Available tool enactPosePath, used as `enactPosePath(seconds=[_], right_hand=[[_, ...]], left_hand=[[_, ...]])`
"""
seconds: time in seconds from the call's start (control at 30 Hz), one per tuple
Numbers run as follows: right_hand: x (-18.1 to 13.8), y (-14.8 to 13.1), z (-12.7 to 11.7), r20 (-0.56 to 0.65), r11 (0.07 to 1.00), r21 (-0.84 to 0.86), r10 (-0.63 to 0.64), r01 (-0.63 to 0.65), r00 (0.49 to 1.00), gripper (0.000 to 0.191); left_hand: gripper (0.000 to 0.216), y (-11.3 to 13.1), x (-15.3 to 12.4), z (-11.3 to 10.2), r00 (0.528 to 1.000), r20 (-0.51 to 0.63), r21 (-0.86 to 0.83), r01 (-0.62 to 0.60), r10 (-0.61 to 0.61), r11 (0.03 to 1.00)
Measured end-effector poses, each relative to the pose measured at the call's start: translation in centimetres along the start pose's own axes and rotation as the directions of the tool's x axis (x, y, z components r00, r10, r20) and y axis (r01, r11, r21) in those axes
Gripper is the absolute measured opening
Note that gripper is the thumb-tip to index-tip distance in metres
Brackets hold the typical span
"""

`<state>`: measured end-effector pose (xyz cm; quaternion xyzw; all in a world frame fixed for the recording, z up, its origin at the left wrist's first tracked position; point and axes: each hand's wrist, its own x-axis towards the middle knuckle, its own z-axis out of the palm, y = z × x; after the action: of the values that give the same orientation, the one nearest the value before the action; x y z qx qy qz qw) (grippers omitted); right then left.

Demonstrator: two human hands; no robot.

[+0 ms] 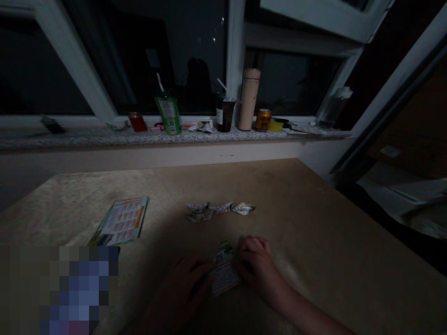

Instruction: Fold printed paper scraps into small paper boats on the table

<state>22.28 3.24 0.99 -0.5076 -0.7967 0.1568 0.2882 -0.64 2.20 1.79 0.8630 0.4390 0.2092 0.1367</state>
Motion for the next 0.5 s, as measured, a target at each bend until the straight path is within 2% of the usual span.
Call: enactPosePath(seconds=[0.2,0.33,0.5], right_hand=[[-0.1,-0.1,0.0,-0.008,1.0,0.001,-0.003,0.003,1.0,0.023],[-0.1,-0.3,-0.9,0.019,0.998,0.051,-0.028,0.027,0.999,0.02],[0.0,-0.5,-2.6,0.179,0.977,0.098,-0.206,0.191,0.962,0.051]], left_hand=[[0.041,0.2,0.1,0.0,0.992,0.058,0.068,-0.113,0.11,0.991],[0.039,0.4,0.2,-0.3,0.989,0.08,0.082,-0.128,0.122,0.988],[0.045,0.7,0.3,-0.6,0.988,0.1,0.053,-0.127,0.121,0.99]])
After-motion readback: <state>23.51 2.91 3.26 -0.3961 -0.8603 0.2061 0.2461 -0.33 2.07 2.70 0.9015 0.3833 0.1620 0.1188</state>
